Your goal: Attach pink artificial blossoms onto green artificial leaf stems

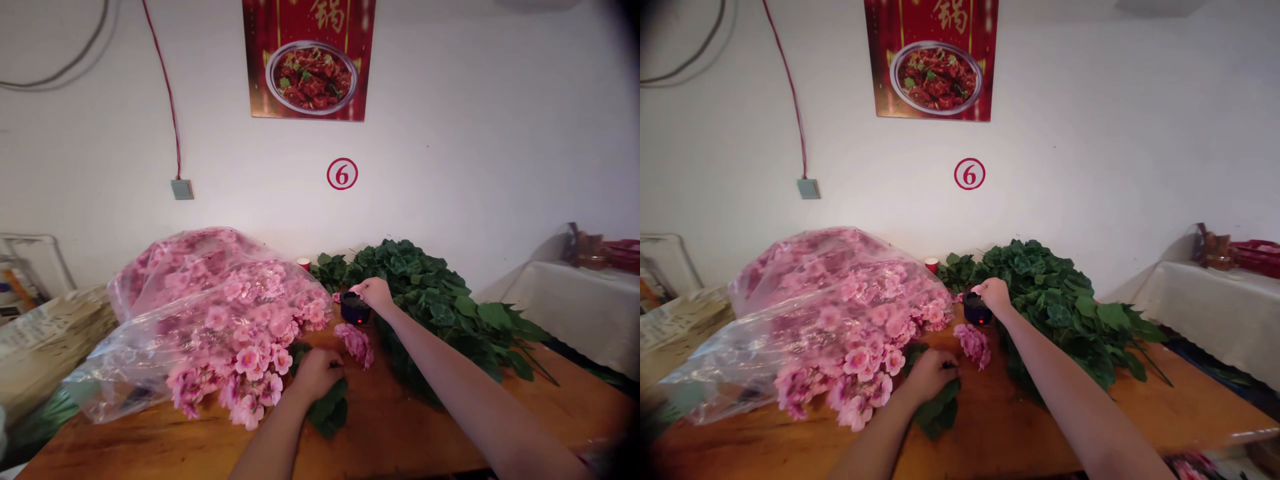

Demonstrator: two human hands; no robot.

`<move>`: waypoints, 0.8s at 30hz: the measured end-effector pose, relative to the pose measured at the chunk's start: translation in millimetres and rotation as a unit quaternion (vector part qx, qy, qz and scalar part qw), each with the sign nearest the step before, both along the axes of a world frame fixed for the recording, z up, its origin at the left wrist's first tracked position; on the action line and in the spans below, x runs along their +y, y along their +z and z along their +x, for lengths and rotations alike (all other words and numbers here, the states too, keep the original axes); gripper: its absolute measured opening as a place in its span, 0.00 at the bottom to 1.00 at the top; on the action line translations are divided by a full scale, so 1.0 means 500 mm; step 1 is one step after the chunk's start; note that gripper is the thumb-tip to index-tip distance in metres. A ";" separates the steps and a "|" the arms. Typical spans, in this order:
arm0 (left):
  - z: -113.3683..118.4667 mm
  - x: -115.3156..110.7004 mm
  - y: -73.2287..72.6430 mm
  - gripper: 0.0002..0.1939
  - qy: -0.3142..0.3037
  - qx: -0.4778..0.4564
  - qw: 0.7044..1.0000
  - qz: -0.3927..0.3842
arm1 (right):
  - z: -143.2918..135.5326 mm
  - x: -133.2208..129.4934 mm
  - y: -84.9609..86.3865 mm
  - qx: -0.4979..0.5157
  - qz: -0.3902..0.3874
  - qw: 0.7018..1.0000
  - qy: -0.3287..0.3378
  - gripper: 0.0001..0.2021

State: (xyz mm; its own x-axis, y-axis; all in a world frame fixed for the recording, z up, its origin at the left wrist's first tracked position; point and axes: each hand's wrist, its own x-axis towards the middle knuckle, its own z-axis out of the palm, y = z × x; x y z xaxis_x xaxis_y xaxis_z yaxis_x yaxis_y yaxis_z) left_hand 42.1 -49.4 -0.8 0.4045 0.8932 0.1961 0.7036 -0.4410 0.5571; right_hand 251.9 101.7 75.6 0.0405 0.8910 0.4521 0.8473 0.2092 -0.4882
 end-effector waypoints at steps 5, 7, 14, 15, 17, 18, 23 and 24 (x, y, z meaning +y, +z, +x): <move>0.000 0.001 -0.003 0.12 0.005 -0.017 1.000 -0.003 | -0.004 0.001 0.000 -0.008 0.000 1.000 0.008 0.09; 0.000 0.000 -0.003 0.12 0.004 -0.024 1.000 -0.002 | -0.007 0.002 -0.002 -0.010 0.002 1.000 0.011 0.09; -0.002 0.000 -0.003 0.13 0.001 -0.018 1.000 0.002 | -0.002 0.000 -0.006 -0.001 0.003 1.000 0.014 0.10; -0.002 0.001 -0.004 0.13 0.000 -0.018 1.000 0.006 | 0.000 -0.002 -0.005 0.001 0.005 1.000 0.012 0.10; -0.003 0.003 -0.006 0.12 -0.003 -0.019 1.000 0.014 | 0.005 -0.007 -0.001 0.005 0.009 1.000 0.008 0.11; -0.003 0.004 -0.007 0.12 -0.005 -0.021 1.000 0.018 | 0.007 -0.010 0.001 0.007 0.010 1.000 0.007 0.11; -0.004 0.006 -0.012 0.12 -0.020 -0.023 0.999 0.029 | 0.016 -0.027 0.012 0.008 0.008 1.000 0.009 0.11; -0.004 0.007 -0.013 0.12 -0.020 -0.021 0.999 0.026 | 0.018 -0.031 0.013 0.008 0.007 1.000 0.011 0.12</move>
State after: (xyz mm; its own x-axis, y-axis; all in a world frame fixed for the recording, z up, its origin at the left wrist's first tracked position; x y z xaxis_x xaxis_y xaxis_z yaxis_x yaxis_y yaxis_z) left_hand 40.0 -45.9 -7.3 0.4297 0.8648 0.2596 0.6615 -0.4973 0.5613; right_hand 260.7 86.0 82.3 0.0285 0.8854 0.4640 0.8346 0.2344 -0.4986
